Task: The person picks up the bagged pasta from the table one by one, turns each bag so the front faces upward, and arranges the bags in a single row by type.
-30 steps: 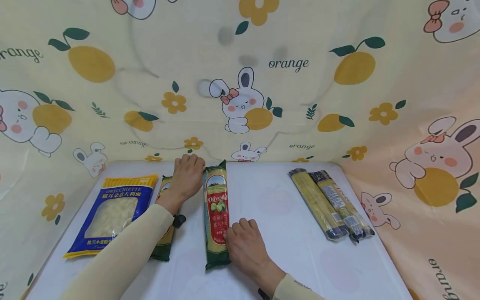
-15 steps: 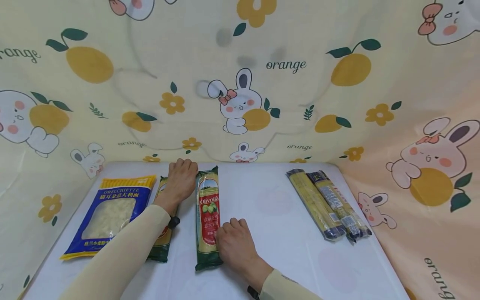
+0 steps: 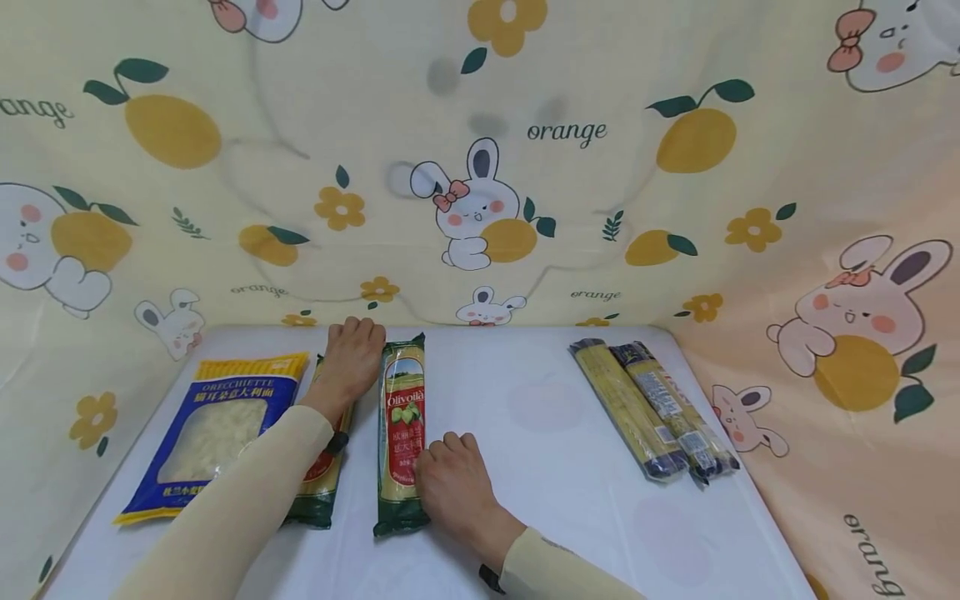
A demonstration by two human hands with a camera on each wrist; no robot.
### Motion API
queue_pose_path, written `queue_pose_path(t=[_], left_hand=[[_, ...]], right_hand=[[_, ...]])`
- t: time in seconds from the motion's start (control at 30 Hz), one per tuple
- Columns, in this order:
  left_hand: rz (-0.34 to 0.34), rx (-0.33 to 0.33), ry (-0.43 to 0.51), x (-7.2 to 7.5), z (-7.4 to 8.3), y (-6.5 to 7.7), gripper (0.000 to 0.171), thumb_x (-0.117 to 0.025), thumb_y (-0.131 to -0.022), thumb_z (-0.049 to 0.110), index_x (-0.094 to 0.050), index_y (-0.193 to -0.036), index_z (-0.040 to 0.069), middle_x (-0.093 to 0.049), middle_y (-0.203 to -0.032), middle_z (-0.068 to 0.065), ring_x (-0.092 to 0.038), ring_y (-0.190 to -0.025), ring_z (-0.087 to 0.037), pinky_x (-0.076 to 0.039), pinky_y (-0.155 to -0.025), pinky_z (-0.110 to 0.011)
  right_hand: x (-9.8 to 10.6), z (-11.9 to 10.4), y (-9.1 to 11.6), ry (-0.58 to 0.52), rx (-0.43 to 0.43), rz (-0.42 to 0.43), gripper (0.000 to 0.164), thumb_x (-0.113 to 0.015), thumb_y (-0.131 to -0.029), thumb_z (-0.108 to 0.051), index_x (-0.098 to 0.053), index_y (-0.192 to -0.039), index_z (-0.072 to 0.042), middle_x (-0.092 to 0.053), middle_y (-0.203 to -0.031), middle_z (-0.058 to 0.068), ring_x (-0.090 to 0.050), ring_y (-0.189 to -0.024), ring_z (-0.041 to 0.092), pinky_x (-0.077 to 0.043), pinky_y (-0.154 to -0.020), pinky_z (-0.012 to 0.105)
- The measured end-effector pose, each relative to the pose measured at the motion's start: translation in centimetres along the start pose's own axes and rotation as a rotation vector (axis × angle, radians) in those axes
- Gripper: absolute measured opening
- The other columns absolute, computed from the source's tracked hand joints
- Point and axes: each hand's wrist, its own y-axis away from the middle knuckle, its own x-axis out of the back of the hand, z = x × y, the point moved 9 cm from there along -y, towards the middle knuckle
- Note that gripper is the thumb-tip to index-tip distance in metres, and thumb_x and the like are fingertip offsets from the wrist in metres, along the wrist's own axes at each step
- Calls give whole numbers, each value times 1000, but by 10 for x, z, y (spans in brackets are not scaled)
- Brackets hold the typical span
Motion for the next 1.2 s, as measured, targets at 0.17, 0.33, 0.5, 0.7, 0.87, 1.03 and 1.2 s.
queue_pose_path(t=[0.17, 0.33, 0.5, 0.7, 0.87, 1.03, 1.2], left_hand=[[-16, 5, 8, -3, -7, 4, 14, -46, -111, 7, -57, -105, 1, -53, -98, -13, -46, -97, -34, -34, -84, -48], [-21, 31, 34, -6, -15, 10, 11, -50, -109, 5, -60, -105, 2, -58, -101, -14, -49, -99, -36, -38, -86, -50], [35, 48, 99, 2, -18, 13, 7, -57, -106, 3, -64, -105, 4, -63, -105, -14, -50, -101, -37, -41, -87, -52], [-54, -5, 118, 11, 19, 27, 15, -65, -99, 8, -70, -114, 3, -69, -113, -15, -59, -106, -35, -52, -91, -54], [-250, 1, 114, -2, 65, 58, 39, -68, -101, 21, -66, -129, -5, -67, -127, -21, -61, -121, -37, -56, -96, -55], [-383, 24, 200, -15, 101, 87, 66, -58, -108, 41, -51, -148, -12, -51, -153, -30, -48, -145, -45, -44, -114, -60], [-462, 93, 283, -31, 114, 103, 79, -51, -109, 49, -33, -160, -9, -25, -169, -30, -19, -160, -47, -20, -124, -69]], right_hand=[[-8, -8, -5, -14, -5, -30, 35, -68, -102, -34, -60, -72, -18, -54, -66, -5, -43, -69, 16, -36, -69, 31], [-22, -12, -3, -49, -35, -137, 36, -66, -103, -41, -65, -76, -18, -56, -68, -5, -47, -71, 16, -37, -68, 31], [-27, -11, 3, -91, -52, -202, 35, -65, -103, -44, -69, -79, -18, -59, -70, -5, -49, -72, 15, -37, -68, 30], [-27, -3, 17, -202, -54, -295, 31, -67, -102, -38, -68, -78, -19, -58, -72, -7, -49, -75, 13, -40, -71, 32], [-20, 20, 30, -265, -109, -283, 28, -68, -101, -37, -69, -80, -18, -57, -73, -8, -50, -77, 13, -41, -74, 35], [-15, 62, 41, -162, -193, -172, 24, -73, -99, -33, -70, -81, -16, -62, -75, -5, -56, -77, 17, -44, -74, 38], [-6, 113, 51, -105, -270, -72, 20, -77, -96, -27, -70, -82, -14, -65, -78, 0, -58, -78, 23, -47, -74, 44]])
